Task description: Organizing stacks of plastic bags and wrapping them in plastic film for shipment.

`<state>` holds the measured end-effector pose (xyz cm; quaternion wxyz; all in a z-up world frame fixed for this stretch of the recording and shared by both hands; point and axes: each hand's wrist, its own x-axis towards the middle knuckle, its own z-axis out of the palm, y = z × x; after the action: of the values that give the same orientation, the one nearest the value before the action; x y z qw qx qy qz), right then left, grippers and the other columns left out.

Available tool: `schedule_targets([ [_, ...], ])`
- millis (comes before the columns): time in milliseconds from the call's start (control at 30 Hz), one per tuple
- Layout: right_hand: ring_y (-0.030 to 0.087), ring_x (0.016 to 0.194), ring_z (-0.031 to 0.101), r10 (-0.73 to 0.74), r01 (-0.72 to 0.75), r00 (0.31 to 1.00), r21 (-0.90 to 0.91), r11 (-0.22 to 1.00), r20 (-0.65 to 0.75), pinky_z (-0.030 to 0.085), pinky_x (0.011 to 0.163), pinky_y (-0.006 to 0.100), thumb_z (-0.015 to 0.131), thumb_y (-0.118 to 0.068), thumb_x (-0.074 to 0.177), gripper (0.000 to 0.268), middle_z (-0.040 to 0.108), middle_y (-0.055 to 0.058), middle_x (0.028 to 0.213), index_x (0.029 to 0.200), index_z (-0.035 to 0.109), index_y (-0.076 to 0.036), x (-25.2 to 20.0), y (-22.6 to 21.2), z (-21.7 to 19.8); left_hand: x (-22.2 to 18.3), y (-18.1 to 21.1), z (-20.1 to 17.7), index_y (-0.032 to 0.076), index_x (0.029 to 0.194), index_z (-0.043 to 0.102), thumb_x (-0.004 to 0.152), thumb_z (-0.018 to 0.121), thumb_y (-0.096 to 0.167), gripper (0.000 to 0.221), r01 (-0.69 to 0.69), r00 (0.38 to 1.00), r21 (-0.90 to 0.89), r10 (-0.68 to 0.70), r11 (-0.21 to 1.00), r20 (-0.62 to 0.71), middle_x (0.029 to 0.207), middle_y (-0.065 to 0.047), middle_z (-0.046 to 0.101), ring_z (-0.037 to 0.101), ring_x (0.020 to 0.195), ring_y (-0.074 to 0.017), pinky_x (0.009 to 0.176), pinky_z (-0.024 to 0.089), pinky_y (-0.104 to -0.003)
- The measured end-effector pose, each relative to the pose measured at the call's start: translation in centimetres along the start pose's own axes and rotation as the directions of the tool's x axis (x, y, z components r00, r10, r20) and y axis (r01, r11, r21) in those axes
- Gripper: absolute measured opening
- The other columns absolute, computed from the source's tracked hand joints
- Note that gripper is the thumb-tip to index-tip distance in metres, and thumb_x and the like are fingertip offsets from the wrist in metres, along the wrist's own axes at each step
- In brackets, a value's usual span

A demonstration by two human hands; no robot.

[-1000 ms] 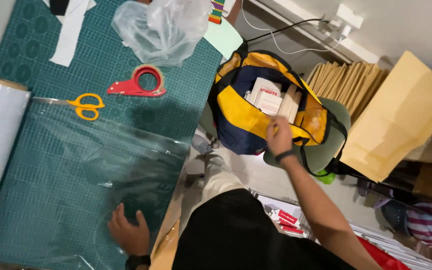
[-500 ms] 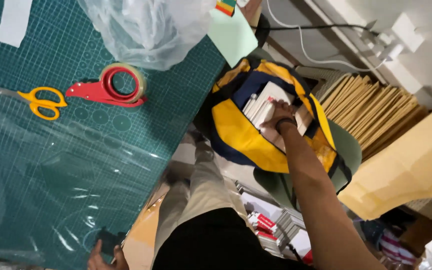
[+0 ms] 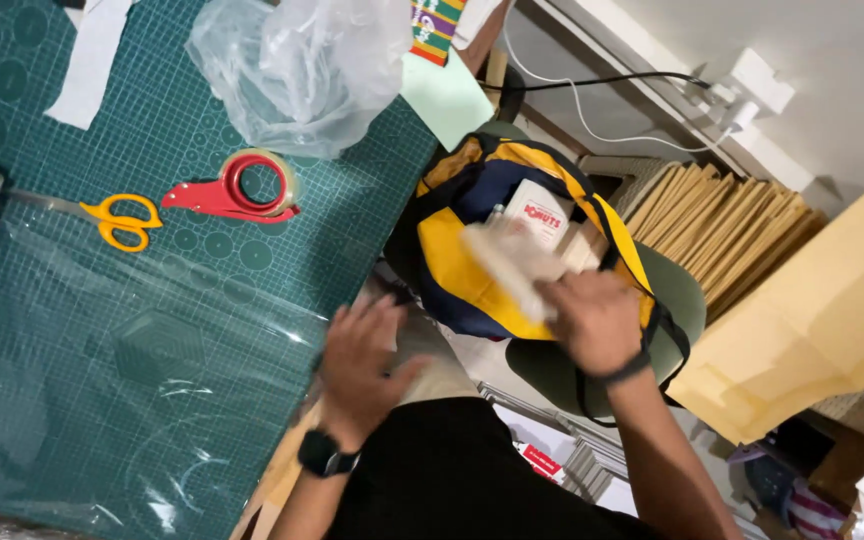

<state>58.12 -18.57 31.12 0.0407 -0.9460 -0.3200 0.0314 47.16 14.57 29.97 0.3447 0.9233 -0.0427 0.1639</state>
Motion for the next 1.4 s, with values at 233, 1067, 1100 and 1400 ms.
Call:
schedule_targets([
  [233, 0.014, 0.084, 0.064, -0.057, 0.191, 0.982, 0.935, 0.298, -0.182, 0.048, 0.084, 0.031, 0.061, -0.071, 0.091, 0.057, 0.07, -0.004, 0.094, 0.118, 0.069, -0.022, 4.2, -3.4, -3.8, 2.2, 2.4, -2.9, 0.02, 0.11, 0.071, 0.088, 0.074, 0.036, 0.028, -0.126, 0.913, -0.28, 0.222, 0.952, 0.342, 0.09, 0.0, 0.076, 0.069, 0.066, -0.0252, 0.058, 0.052, -0.039],
  [1067, 0.036, 0.113, 0.07, 0.209, 0.078, 0.519, -0.29, 0.954, 0.829, 0.058, 0.092, 0.052, 0.047, -0.036, 0.094, 0.041, 0.074, 0.012, 0.123, 0.127, 0.065, -0.019, 11.8, 7.8, 11.7, -19.8, 1.1, -15.1, -0.002, 0.138, 0.065, 0.1, 0.076, 0.015, 0.043, 0.903, -0.017, -0.392, -0.898, 0.174, -0.44, 0.122, -0.019, 0.069, 0.066, 0.107, -0.0228, 0.091, 0.055, -0.035],
  [1100, 0.037, 0.11, 0.072, 0.354, -0.085, 0.488, -0.36, 0.929, 0.798, 0.058, 0.087, 0.055, 0.045, -0.045, 0.1, 0.043, 0.075, 0.013, 0.122, 0.131, 0.057, -0.018, 12.1, 5.9, 7.9, -20.6, 1.0, -15.1, -0.004, 0.134, 0.066, 0.1, 0.076, 0.011, 0.039, 0.84, -0.033, -0.492, -0.883, 0.229, -0.468, 0.124, -0.016, 0.069, 0.065, 0.108, -0.0189, 0.092, 0.057, -0.033],
  [1400, 0.03, 0.106, 0.066, 0.154, -0.496, 0.864, 0.862, 0.106, 0.479, 0.057, 0.084, 0.043, 0.066, -0.01, 0.085, 0.055, 0.067, 0.019, 0.129, 0.138, 0.055, 0.001, 9.0, -7.0, -8.7, -29.8, -4.1, -14.5, 0.006, 0.137, 0.06, 0.087, 0.074, 0.027, 0.056, 0.365, -0.114, -0.924, -0.979, 0.116, -0.167, 0.129, -0.012, 0.068, 0.067, 0.108, -0.0222, 0.094, 0.057, -0.037],
])
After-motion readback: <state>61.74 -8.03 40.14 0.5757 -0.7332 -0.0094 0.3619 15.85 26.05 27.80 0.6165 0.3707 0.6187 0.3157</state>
